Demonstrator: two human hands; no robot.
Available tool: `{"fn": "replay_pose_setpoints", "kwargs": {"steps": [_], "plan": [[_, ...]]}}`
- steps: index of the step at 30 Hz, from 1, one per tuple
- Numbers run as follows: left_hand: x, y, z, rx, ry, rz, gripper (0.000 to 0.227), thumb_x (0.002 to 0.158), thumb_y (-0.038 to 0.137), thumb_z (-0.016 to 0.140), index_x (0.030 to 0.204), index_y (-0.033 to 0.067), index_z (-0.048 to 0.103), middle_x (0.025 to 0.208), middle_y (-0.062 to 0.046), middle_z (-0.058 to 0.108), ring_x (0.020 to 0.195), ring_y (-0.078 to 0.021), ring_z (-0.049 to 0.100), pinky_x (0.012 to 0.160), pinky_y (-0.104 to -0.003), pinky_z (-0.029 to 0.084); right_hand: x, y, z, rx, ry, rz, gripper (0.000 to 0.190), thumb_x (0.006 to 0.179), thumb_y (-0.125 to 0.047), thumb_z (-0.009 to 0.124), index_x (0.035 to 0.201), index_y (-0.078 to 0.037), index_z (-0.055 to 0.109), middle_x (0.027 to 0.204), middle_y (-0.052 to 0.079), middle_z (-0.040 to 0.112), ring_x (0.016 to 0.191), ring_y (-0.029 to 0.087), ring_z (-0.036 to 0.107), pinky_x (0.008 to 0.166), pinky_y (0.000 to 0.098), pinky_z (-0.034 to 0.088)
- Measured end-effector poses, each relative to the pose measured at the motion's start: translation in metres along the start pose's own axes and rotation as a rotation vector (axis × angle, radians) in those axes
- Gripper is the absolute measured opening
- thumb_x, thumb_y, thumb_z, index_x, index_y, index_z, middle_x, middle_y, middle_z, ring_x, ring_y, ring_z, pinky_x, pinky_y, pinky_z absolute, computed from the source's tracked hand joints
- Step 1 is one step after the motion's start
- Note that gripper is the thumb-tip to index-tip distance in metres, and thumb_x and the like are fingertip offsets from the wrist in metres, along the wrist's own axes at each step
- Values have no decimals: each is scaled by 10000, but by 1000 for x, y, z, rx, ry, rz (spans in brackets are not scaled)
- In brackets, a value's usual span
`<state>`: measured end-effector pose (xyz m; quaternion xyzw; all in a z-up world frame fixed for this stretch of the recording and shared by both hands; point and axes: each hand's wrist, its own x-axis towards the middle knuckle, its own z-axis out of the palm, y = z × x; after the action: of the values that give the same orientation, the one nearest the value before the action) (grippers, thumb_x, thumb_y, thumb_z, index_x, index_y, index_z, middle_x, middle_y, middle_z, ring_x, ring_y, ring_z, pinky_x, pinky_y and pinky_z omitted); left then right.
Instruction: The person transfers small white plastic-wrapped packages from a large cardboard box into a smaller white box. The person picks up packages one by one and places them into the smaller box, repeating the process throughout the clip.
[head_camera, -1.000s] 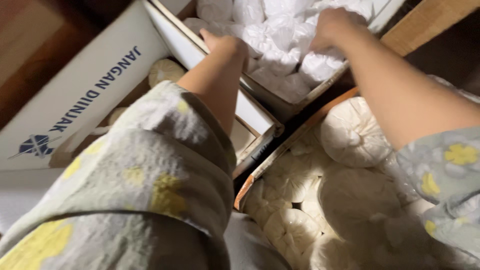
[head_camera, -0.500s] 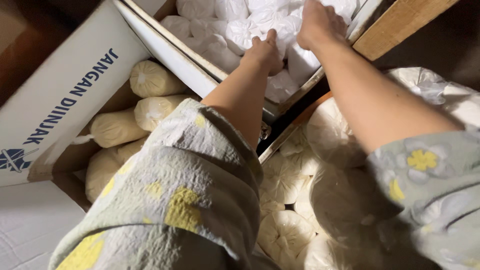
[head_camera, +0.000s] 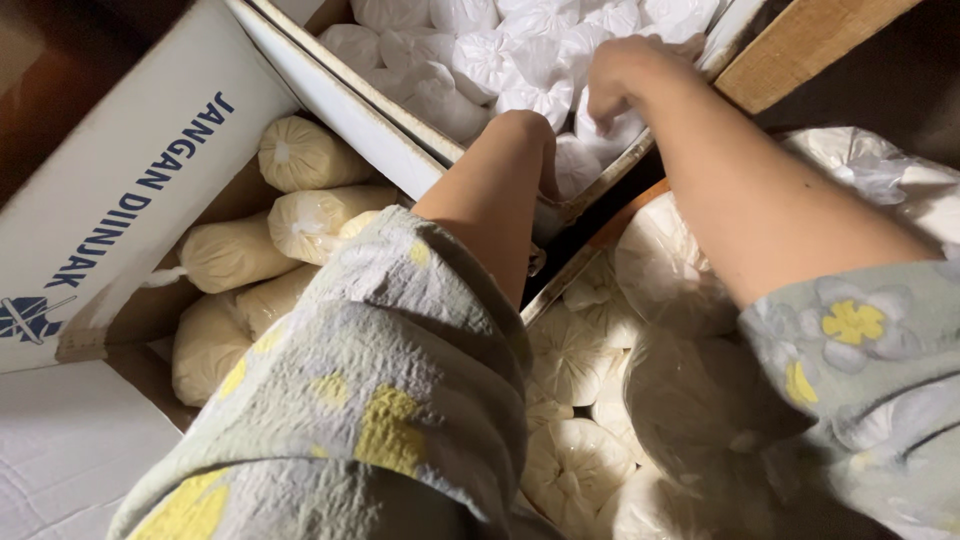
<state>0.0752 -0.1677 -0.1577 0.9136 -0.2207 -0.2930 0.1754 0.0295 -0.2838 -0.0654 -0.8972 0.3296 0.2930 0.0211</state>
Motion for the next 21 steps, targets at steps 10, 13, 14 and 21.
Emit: {"fn": "replay_pose_setpoints", "kwargs": {"steps": [10, 13, 14, 21], "plan": [[-14, 4, 0, -20, -22, 16, 578, 920, 272, 673, 1433, 156, 433, 1501, -228, 427, 1275, -425, 591, 1001, -464, 539, 11, -20, 33, -173, -143, -454, 416, 752, -137, 788, 1167, -108, 773, 1314, 184, 663, 1282, 386, 546, 1060, 583, 402], [-14, 3, -2, -13, -24, 23, 556, 925, 271, 667, 1422, 156, 447, 1492, -220, 440, 1272, -419, 594, 997, -464, 540, 18, -24, 38, -219, -188, -418, 377, 755, -149, 790, 1130, -111, 778, 1266, 176, 683, 1227, 379, 579, 1022, 573, 422], [-14, 4, -2, -8, -26, 27, 549, 927, 271, 666, 1419, 156, 452, 1489, -217, 444, 1271, -417, 596, 996, -463, 540, 23, -23, 39, -205, -184, -405, 365, 756, -153, 790, 1118, -112, 779, 1250, 173, 689, 1209, 376, 590, 1010, 569, 428], [-11, -5, -7, 36, -34, 31, 498, 939, 270, 653, 1394, 157, 485, 1469, -198, 473, 1265, -402, 604, 988, -462, 542, 50, -27, 49, -141, -67, -277, 277, 762, -180, 795, 1032, -119, 790, 1140, 154, 735, 1082, 358, 666, 921, 546, 474]]}}
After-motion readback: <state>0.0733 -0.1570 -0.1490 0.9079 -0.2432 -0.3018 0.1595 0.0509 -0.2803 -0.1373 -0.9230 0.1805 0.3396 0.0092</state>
